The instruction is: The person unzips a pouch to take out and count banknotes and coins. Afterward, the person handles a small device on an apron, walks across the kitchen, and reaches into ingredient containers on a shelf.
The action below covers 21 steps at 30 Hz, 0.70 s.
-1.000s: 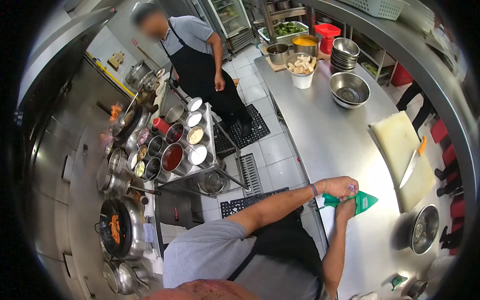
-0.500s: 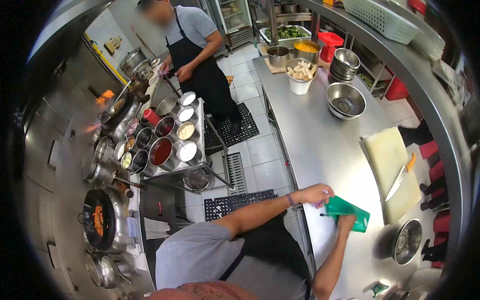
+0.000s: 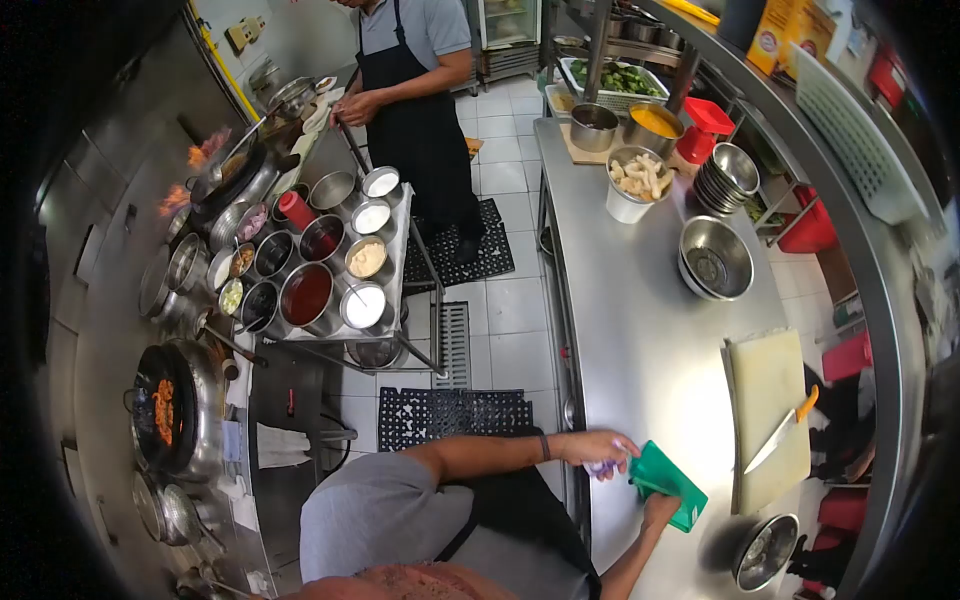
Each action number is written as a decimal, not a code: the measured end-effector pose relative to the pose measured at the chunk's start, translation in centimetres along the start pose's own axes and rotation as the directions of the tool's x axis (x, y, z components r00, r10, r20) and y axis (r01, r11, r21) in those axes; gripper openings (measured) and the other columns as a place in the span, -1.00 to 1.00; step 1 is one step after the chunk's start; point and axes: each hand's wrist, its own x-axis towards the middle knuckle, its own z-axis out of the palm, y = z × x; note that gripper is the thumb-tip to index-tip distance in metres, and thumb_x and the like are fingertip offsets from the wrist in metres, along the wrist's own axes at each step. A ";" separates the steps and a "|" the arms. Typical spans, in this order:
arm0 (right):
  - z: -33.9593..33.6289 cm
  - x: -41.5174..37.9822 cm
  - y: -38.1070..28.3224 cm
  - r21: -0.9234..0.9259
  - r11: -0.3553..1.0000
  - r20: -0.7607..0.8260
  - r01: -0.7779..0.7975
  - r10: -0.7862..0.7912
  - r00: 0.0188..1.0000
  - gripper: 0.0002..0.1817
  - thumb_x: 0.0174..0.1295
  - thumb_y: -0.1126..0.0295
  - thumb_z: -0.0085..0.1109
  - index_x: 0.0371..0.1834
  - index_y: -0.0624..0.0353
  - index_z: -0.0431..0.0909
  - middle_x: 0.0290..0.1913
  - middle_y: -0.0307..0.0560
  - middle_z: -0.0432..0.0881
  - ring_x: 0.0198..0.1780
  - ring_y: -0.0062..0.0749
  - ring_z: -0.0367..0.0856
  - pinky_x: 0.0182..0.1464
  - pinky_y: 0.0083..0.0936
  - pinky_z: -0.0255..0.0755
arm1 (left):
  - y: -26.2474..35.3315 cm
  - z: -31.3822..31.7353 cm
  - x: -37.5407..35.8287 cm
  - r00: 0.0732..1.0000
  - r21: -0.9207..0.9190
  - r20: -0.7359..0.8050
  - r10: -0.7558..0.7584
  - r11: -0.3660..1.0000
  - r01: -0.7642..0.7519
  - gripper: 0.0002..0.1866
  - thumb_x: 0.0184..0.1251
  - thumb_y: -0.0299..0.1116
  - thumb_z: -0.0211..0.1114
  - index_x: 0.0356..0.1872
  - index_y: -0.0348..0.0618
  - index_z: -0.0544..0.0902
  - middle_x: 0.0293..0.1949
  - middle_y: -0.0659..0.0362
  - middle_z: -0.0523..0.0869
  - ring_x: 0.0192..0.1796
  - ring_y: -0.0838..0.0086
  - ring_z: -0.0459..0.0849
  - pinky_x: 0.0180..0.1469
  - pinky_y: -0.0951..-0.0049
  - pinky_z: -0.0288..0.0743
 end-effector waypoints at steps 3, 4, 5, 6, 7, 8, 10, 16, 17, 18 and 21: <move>1.9 0.7 -0.9 0.055 0.998 -0.017 -0.013 0.014 1.000 -0.75 0.24 0.61 0.09 -0.06 0.44 0.64 -0.11 0.08 0.73 -0.07 -0.25 0.66 0.08 -0.35 0.51 | -1.3 0.1 2.1 0.996 0.030 -0.003 -0.091 0.995 0.092 -0.50 0.56 -0.41 0.04 0.46 -0.13 0.27 -0.22 0.06 0.67 -0.41 0.41 0.70 -0.42 0.36 0.67; 2.5 0.4 -1.9 0.108 0.993 -0.021 -0.042 0.045 0.999 -0.76 0.24 0.60 0.10 -0.06 0.44 0.64 -0.12 0.07 0.73 -0.08 -0.25 0.66 0.07 -0.35 0.51 | -1.6 0.1 2.7 0.991 0.027 -0.012 -0.132 0.991 0.132 -0.48 0.55 -0.42 0.03 0.48 -0.12 0.25 -0.23 0.05 0.67 -0.42 0.41 0.70 -0.43 0.36 0.66; 2.7 0.2 -2.5 0.157 0.985 -0.024 -0.073 0.078 0.997 -0.76 0.25 0.59 0.11 -0.06 0.43 0.64 -0.13 0.05 0.73 -0.08 -0.25 0.66 0.06 -0.35 0.52 | -1.9 -0.2 3.2 0.988 0.028 -0.031 -0.151 0.988 0.152 -0.47 0.54 -0.44 0.02 0.49 -0.12 0.23 -0.24 0.05 0.67 -0.42 0.40 0.70 -0.44 0.35 0.65; 2.5 0.4 -2.0 0.127 0.989 -0.008 -0.075 0.076 0.997 -0.78 0.27 0.57 0.11 -0.08 0.41 0.65 -0.18 0.01 0.72 -0.15 -0.30 0.64 -0.02 -0.38 0.52 | -2.2 -0.4 3.7 0.984 0.027 -0.047 -0.171 0.985 0.172 -0.47 0.53 -0.45 0.01 0.49 -0.11 0.22 -0.25 0.05 0.67 -0.43 0.40 0.69 -0.45 0.34 0.65; 2.4 0.8 -1.1 0.100 0.992 0.009 -0.075 0.075 0.997 -0.79 0.29 0.55 0.11 -0.09 0.39 0.65 -0.23 -0.03 0.71 -0.22 -0.36 0.63 -0.11 -0.42 0.52 | -2.2 -0.6 4.0 0.979 0.027 -0.065 -0.192 0.981 0.194 -0.46 0.53 -0.46 0.00 0.49 -0.11 0.21 -0.26 0.04 0.67 -0.44 0.39 0.69 -0.45 0.33 0.64; 2.5 1.0 -0.2 0.075 0.994 0.031 -0.076 0.074 0.997 -0.80 0.31 0.53 0.11 -0.10 0.37 0.66 -0.29 -0.07 0.70 -0.29 -0.41 0.61 -0.19 -0.45 0.52 | -2.3 -0.9 4.2 0.979 0.032 -0.054 -0.198 0.979 0.199 -0.47 0.53 -0.46 0.00 0.49 -0.11 0.22 -0.26 0.04 0.66 -0.44 0.39 0.69 -0.46 0.33 0.64; 1.4 0.3 -1.8 0.089 0.971 0.052 -0.220 0.216 0.975 -0.84 0.35 0.49 0.11 -0.16 0.32 0.66 -0.40 -0.16 0.65 -0.45 -0.55 0.49 -0.37 -0.54 0.40 | -2.1 -1.2 3.9 0.976 0.035 -0.037 -0.213 0.976 0.214 -0.48 0.52 -0.47 0.00 0.48 -0.11 0.24 -0.25 0.04 0.66 -0.45 0.38 0.68 -0.46 0.31 0.64; 0.4 -1.8 -4.1 0.370 0.794 0.126 -0.482 0.471 0.873 -0.81 0.44 0.36 0.05 -0.37 0.09 0.50 -0.61 -0.37 0.38 -0.70 -0.70 0.25 -0.73 -0.59 0.04 | -1.5 -2.0 2.0 0.974 -0.066 -0.011 -0.226 0.972 0.225 -0.67 0.54 -0.39 0.08 0.24 -0.18 0.43 -0.31 0.06 0.63 -0.45 0.40 0.66 -0.50 0.34 0.61; 0.5 -2.4 -4.5 0.406 0.766 0.129 -0.499 0.492 0.861 -0.80 0.46 0.31 0.04 -0.37 0.06 0.48 -0.62 -0.38 0.36 -0.71 -0.69 0.23 -0.74 -0.59 0.02 | -1.4 -2.5 1.5 0.973 -0.084 -0.014 -0.232 0.970 0.230 -0.68 0.54 -0.35 0.09 0.22 -0.18 0.44 -0.31 0.07 0.63 -0.45 0.40 0.66 -0.49 0.34 0.62; 0.4 -2.7 -4.7 0.440 0.737 0.138 -0.513 0.509 0.850 -0.78 0.47 0.27 0.03 -0.38 0.04 0.46 -0.62 -0.38 0.33 -0.72 -0.67 0.22 -0.76 -0.58 0.01 | -1.2 -3.1 0.6 0.972 -0.103 -0.021 -0.234 0.968 0.231 -0.69 0.55 -0.32 0.10 0.20 -0.17 0.45 -0.31 0.09 0.63 -0.44 0.41 0.67 -0.48 0.34 0.63; 0.1 -3.5 -2.2 0.606 0.512 0.140 -0.609 0.685 0.715 -0.73 0.48 0.14 0.01 -0.37 -0.01 0.45 -0.60 -0.38 0.33 -0.73 -0.66 0.16 -0.75 -0.59 0.00 | -0.4 -5.1 -2.8 0.978 -0.140 -0.061 -0.200 0.972 0.190 -0.68 0.57 -0.22 0.14 0.17 -0.16 0.48 -0.25 0.09 0.67 -0.38 0.40 0.70 -0.41 0.34 0.69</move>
